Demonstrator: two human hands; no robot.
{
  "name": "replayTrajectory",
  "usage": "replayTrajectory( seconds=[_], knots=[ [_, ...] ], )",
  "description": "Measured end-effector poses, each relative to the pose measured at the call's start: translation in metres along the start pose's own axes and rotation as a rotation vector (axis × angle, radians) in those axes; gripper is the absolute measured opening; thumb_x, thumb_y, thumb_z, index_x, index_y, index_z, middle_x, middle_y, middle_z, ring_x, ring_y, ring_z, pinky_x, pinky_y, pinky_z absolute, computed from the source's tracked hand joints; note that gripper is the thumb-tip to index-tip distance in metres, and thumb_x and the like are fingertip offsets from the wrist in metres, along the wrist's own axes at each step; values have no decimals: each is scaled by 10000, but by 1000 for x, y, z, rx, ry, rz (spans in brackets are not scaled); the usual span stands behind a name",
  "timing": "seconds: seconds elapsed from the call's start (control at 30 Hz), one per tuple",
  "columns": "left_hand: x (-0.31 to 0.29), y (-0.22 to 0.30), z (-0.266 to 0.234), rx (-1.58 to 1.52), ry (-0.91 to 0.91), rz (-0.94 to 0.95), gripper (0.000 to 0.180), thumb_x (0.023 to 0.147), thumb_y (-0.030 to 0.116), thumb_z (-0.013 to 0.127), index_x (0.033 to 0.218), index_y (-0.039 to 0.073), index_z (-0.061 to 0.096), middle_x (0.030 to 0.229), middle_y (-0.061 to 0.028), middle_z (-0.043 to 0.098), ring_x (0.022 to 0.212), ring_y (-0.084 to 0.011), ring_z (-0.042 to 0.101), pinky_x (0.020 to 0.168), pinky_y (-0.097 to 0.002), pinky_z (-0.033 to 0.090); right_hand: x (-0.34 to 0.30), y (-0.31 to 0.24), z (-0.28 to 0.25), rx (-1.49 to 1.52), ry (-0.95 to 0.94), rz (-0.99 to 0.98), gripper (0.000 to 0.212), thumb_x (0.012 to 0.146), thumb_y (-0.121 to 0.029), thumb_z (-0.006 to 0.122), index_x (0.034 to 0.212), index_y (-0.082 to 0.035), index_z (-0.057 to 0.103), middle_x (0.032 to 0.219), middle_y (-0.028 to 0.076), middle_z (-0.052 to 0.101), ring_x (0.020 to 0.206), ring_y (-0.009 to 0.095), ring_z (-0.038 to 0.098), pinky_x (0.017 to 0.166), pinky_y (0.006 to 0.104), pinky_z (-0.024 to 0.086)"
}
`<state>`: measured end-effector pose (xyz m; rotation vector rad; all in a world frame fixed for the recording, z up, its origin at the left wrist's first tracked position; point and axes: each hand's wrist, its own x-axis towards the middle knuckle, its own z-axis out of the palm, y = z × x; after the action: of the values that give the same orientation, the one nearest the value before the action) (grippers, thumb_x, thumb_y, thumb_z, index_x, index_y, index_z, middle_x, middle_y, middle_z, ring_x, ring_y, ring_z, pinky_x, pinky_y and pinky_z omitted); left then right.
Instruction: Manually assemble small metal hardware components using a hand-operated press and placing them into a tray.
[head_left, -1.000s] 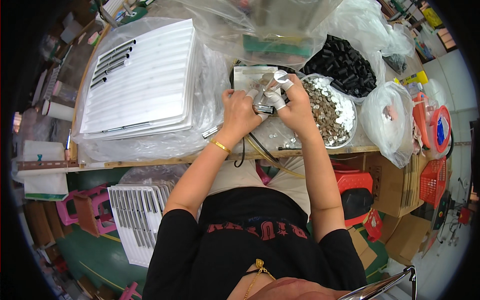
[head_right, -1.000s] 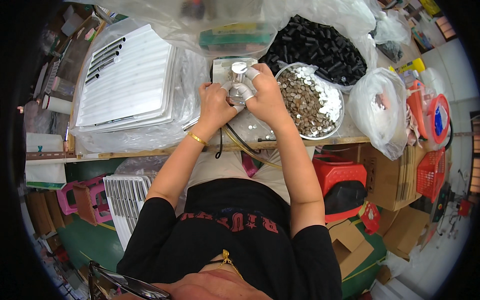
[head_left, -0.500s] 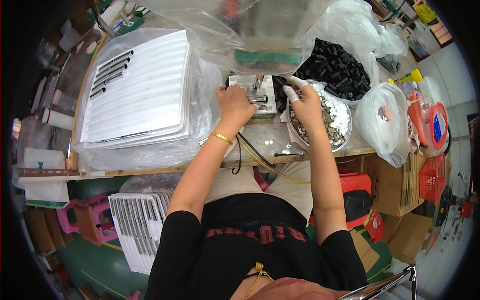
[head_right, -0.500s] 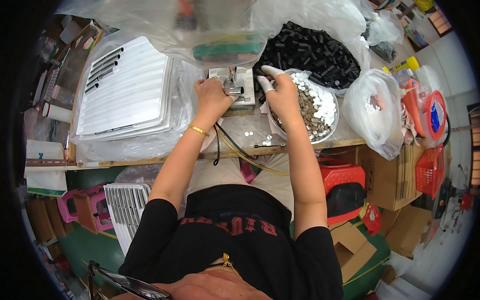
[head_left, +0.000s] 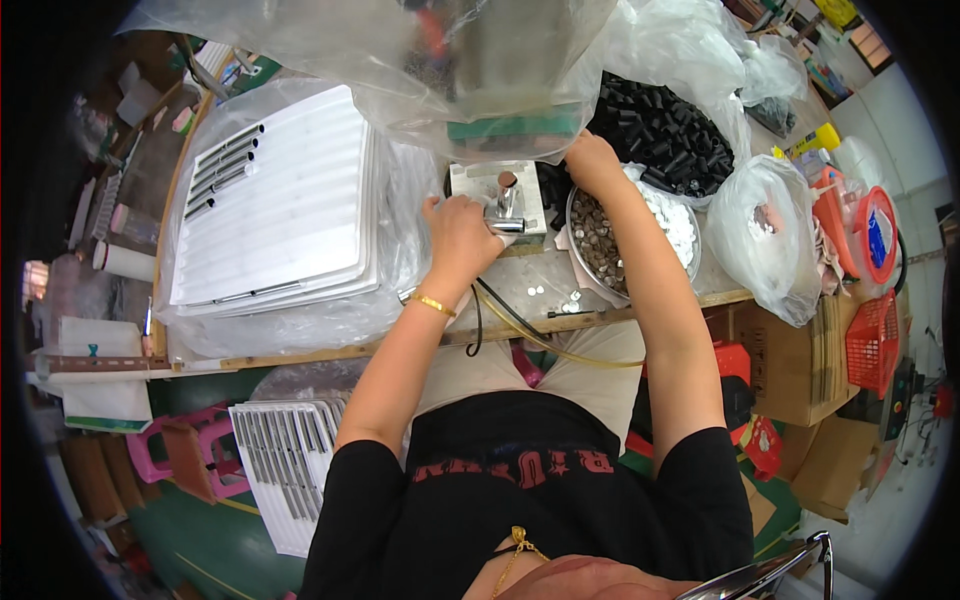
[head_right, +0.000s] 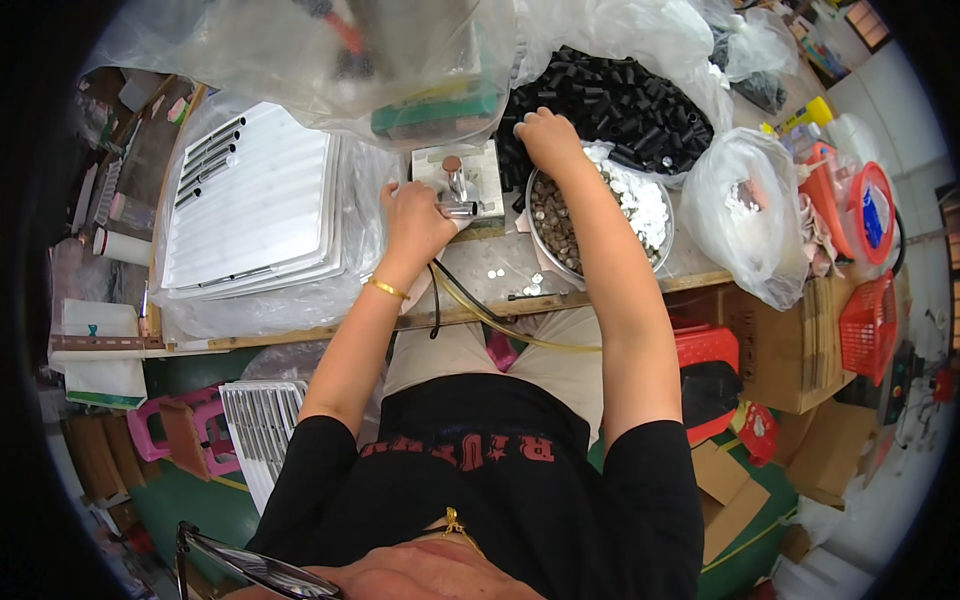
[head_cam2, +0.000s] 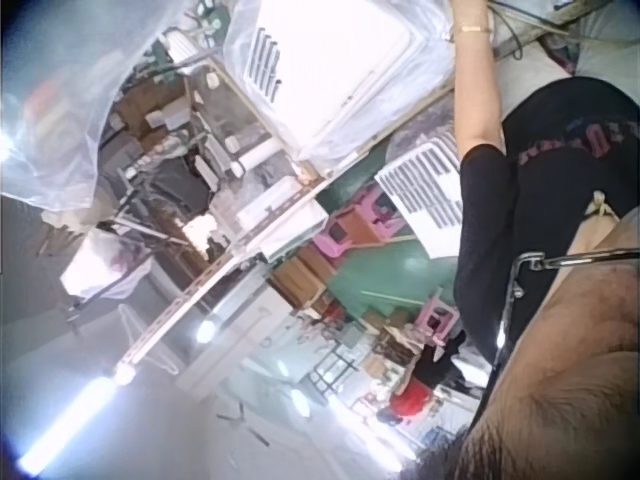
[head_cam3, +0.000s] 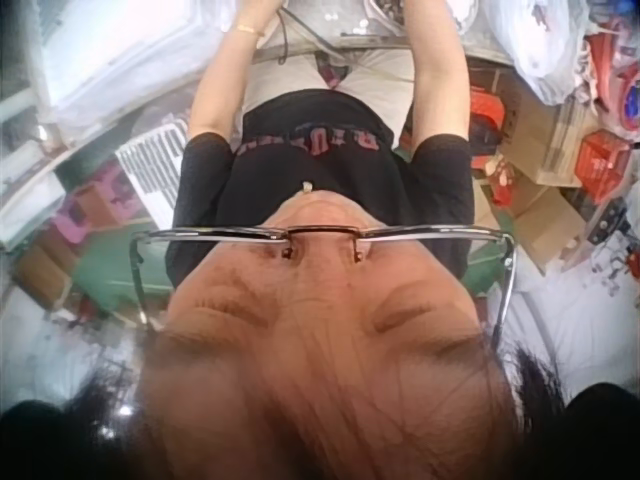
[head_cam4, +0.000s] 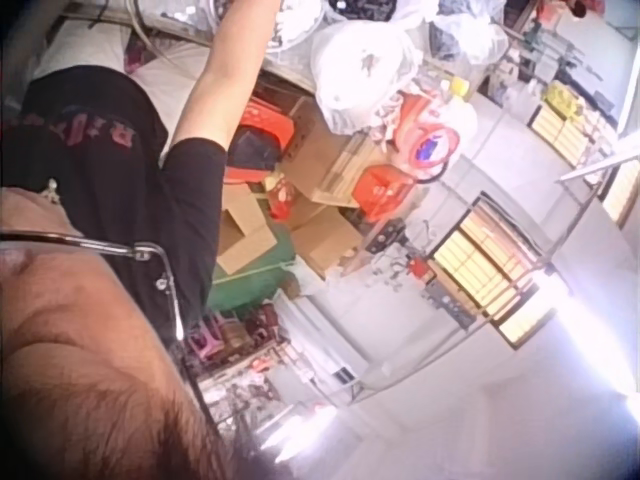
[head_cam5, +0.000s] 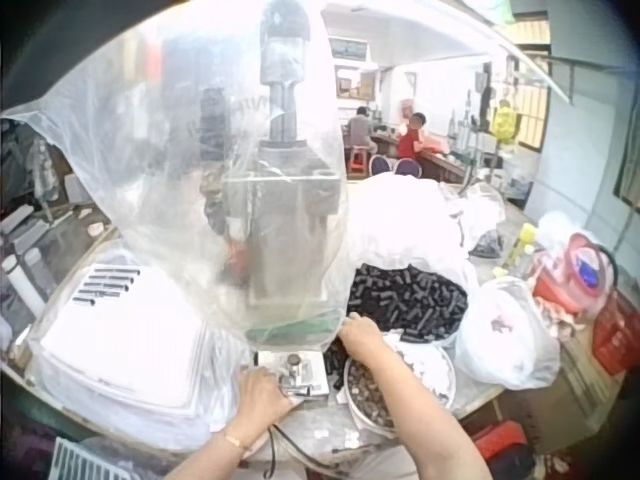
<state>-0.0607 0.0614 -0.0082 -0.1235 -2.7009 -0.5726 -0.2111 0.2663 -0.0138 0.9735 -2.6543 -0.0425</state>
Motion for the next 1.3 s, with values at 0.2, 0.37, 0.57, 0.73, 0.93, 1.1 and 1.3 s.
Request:
replayTrajectory(
  seconds=[0.2, 0.37, 0.57, 0.73, 0.93, 1.1, 1.3],
  knots=[
    [4, 6, -23, -468, 215, -49, 397, 652, 276, 813, 895, -10, 682, 771, -142, 619, 724, -248, 593, 727, -336, 449, -30, -23, -41, 730, 154, 278, 293, 686, -30, 740, 964, -101, 679, 932, 42, 649, 883, 206, 600, 777, 313, 496],
    [20, 3, -19, -658, 248, 93, 291, 722, 79, 771, 991, 24, 675, 778, -58, 578, 671, -158, 516, 639, -257, 426, -45, -49, -52, 1459, 157, 453, 282, 796, -24, 704, 1071, -44, 646, 977, 5, 643, 850, 73, 553, 785, 235, 463],
    [8, 25, -58, -697, 528, 294, 357, 668, -1, 792, 999, 46, 664, 701, -20, 511, 634, -110, 471, 570, -234, 398, -42, -73, -73, 1181, 265, 203, 262, 874, -147, 622, 1110, -31, 612, 903, 117, 634, 835, 181, 610, 756, 285, 474],
    [-31, -17, -88, -132, 166, 144, 321, 641, -15, 700, 959, 12, 664, 738, -118, 584, 677, -283, 541, 622, -354, 443, -37, -83, -121, 1072, -13, 391, 355, 777, -197, 674, 1090, -35, 630, 816, 139, 640, 777, 244, 627, 708, 330, 486],
    [-63, -35, -79, 150, -32, -3, 328, 620, 43, 706, 938, -9, 642, 687, -113, 546, 642, -313, 535, 677, -413, 416, -11, -104, -108, 774, 61, 139, 264, 742, -144, 592, 953, 5, 646, 948, 217, 640, 891, 385, 619, 779, 439, 505],
    [-53, 5, -78, -491, -190, -294, 527, 784, 267, 760, 1127, -57, 526, 941, -159, 637, 866, -229, 641, 774, -325, 493, -14, -101, -107, 599, -166, 163, 293, 745, -136, 600, 1010, -19, 638, 1004, 187, 630, 946, 376, 611, 792, 443, 504],
    [-76, -3, -64, -716, -183, -315, 302, 973, 291, 518, 1076, 13, 578, 805, -26, 566, 675, -94, 504, 606, -236, 414, -67, -47, -116, 977, 51, 565, 350, 801, -214, 698, 1113, -62, 655, 950, 134, 686, 859, 239, 658, 793, 328, 500]
  ],
)
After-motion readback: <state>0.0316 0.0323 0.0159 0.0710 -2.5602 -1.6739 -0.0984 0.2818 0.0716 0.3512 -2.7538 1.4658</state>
